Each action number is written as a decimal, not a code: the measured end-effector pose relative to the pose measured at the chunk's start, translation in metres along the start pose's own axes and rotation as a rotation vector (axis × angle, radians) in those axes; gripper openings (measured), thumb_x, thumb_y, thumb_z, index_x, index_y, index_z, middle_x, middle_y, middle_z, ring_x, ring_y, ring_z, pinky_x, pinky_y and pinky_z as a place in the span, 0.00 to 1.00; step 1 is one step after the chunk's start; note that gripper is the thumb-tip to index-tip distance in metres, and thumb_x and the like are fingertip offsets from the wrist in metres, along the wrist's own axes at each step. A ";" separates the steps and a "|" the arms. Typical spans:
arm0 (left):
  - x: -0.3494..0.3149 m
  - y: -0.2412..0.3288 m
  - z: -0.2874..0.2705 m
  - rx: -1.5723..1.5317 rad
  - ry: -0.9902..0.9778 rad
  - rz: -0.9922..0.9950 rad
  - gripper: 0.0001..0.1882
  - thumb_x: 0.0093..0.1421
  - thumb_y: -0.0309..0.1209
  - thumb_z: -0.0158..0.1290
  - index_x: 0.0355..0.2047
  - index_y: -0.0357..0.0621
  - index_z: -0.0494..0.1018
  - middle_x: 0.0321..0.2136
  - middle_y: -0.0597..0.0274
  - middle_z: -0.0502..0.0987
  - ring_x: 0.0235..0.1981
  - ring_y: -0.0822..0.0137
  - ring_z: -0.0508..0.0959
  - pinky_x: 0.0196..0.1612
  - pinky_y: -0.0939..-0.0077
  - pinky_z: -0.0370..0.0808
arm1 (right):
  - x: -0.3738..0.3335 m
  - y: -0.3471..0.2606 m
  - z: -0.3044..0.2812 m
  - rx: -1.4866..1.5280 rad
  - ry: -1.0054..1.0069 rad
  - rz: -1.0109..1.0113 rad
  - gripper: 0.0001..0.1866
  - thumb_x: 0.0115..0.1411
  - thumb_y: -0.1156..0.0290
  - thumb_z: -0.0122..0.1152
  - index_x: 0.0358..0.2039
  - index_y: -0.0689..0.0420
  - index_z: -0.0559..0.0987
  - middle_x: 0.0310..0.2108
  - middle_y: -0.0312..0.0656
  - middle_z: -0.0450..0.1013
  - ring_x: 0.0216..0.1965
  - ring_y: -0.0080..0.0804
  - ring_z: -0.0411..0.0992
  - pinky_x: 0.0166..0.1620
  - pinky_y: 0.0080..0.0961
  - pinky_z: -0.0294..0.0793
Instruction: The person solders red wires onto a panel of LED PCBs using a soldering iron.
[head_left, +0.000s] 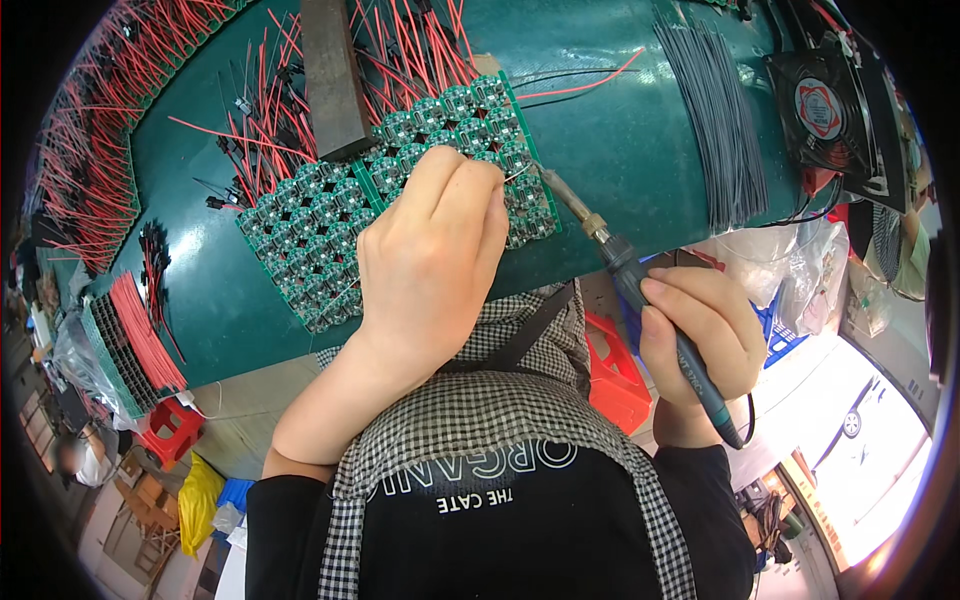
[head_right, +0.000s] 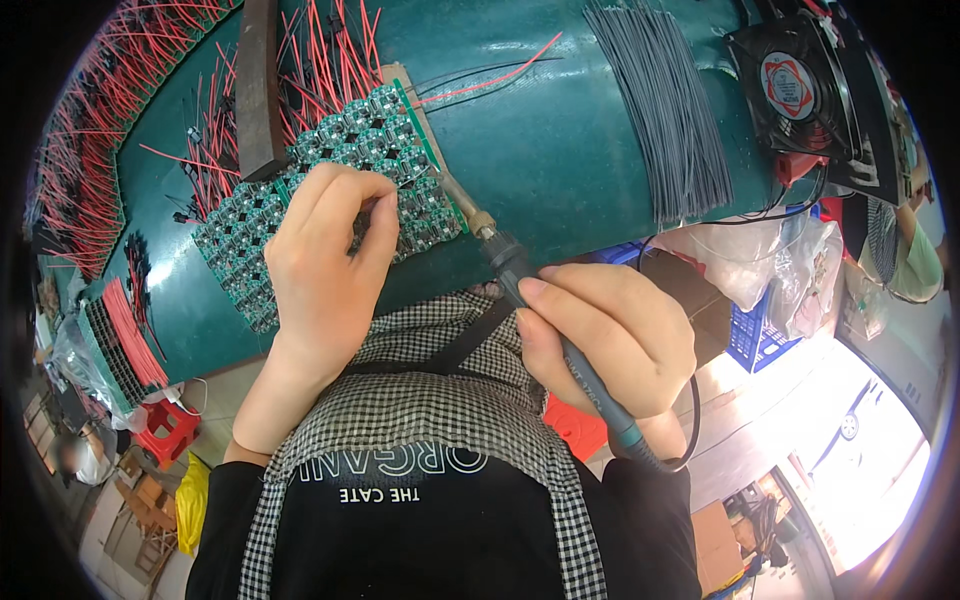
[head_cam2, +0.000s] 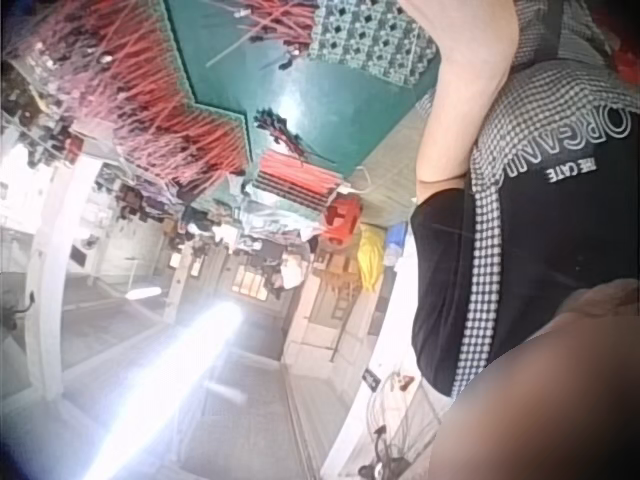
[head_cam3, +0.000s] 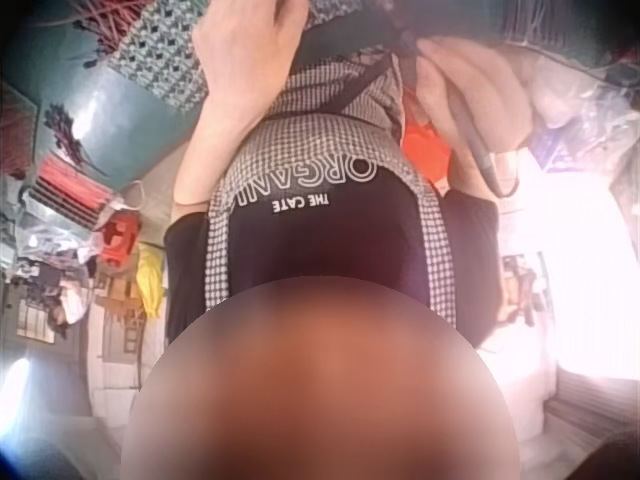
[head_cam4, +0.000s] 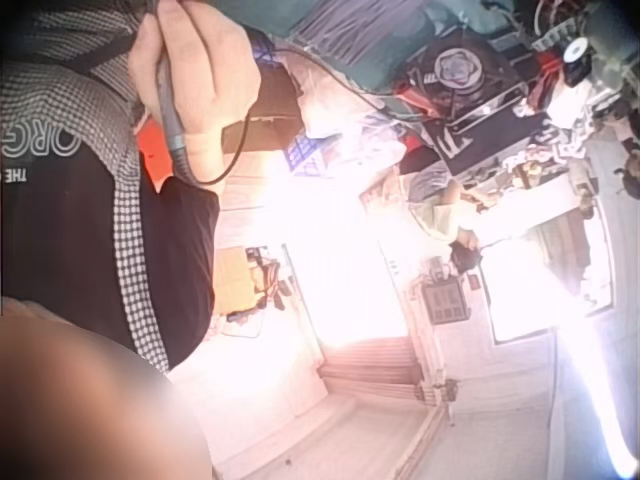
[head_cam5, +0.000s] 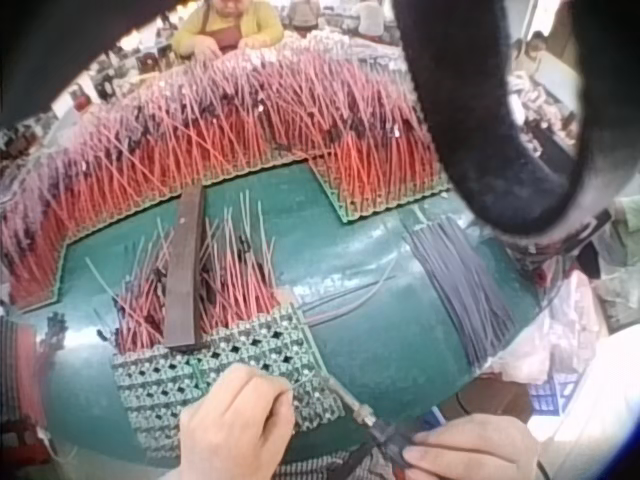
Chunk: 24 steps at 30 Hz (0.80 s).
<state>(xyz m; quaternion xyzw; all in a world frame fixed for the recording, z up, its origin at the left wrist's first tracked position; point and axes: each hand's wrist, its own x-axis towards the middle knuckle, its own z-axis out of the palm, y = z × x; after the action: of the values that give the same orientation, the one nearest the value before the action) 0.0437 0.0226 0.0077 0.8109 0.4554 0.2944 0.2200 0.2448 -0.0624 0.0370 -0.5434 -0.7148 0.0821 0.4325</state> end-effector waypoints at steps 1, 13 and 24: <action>0.000 0.000 0.000 -0.003 -0.002 -0.004 0.07 0.54 0.23 0.58 0.33 0.42 0.72 0.29 0.59 0.72 0.23 0.58 0.77 0.25 0.68 0.74 | -0.001 -0.002 0.000 -0.009 0.006 -0.005 0.09 0.45 0.79 0.69 0.30 0.63 0.82 0.26 0.46 0.78 0.23 0.33 0.76 0.23 0.23 0.76; 0.002 0.002 0.004 0.008 -0.004 -0.006 0.05 0.55 0.24 0.58 0.31 0.42 0.72 0.28 0.60 0.71 0.23 0.58 0.77 0.24 0.67 0.74 | -0.004 -0.010 -0.001 -0.049 -0.104 -0.024 0.10 0.46 0.79 0.68 0.32 0.64 0.81 0.30 0.49 0.78 0.28 0.38 0.77 0.30 0.27 0.77; 0.003 0.007 0.004 0.031 -0.036 -0.037 0.06 0.54 0.22 0.56 0.31 0.42 0.71 0.27 0.59 0.70 0.22 0.57 0.76 0.24 0.66 0.73 | 0.004 0.027 -0.014 0.304 -0.046 0.337 0.06 0.49 0.79 0.65 0.30 0.64 0.82 0.30 0.46 0.77 0.31 0.34 0.75 0.34 0.26 0.72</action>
<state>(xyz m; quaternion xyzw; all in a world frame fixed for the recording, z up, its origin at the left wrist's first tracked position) 0.0512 0.0214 0.0099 0.8106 0.4709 0.2689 0.2211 0.2738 -0.0532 0.0323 -0.5817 -0.6030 0.2723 0.4731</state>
